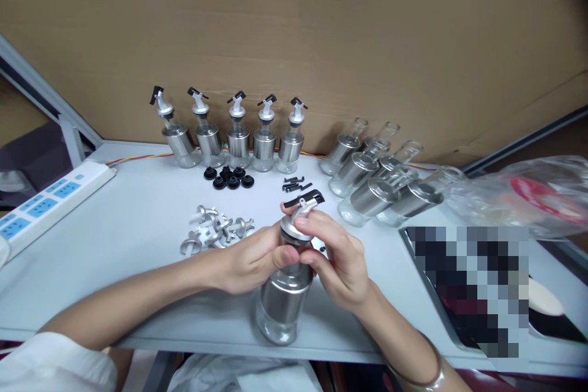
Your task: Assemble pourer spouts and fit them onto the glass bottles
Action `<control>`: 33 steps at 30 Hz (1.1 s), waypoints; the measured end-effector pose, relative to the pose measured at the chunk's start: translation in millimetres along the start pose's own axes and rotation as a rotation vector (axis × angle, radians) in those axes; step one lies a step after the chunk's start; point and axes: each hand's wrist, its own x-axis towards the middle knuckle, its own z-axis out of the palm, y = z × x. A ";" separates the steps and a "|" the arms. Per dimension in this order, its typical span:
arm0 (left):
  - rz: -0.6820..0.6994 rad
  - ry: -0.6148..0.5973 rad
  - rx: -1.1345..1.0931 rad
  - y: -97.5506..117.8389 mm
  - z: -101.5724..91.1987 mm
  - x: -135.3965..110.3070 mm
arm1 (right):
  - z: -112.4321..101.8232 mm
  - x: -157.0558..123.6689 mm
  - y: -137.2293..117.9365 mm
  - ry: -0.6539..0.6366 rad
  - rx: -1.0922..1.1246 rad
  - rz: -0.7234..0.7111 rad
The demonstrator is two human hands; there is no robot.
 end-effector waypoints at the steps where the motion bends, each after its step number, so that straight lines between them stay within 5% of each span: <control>1: 0.000 0.002 -0.005 -0.2 0.0 -0.2 | 0.0 0.0 0.1 0.004 -0.014 0.004; 10: -0.136 -0.008 -0.083 -0.5 -0.8 -3.0 | 1.1 2.2 -1.6 0.015 0.004 0.000; 21: -0.146 -0.001 -0.162 1.4 0.4 -0.1 | 4.8 -0.8 -1.6 0.104 -0.012 0.045; 33: 0.057 -0.098 -0.157 9.2 0.3 2.1 | 4.2 -0.5 -13.7 0.082 -0.012 -0.001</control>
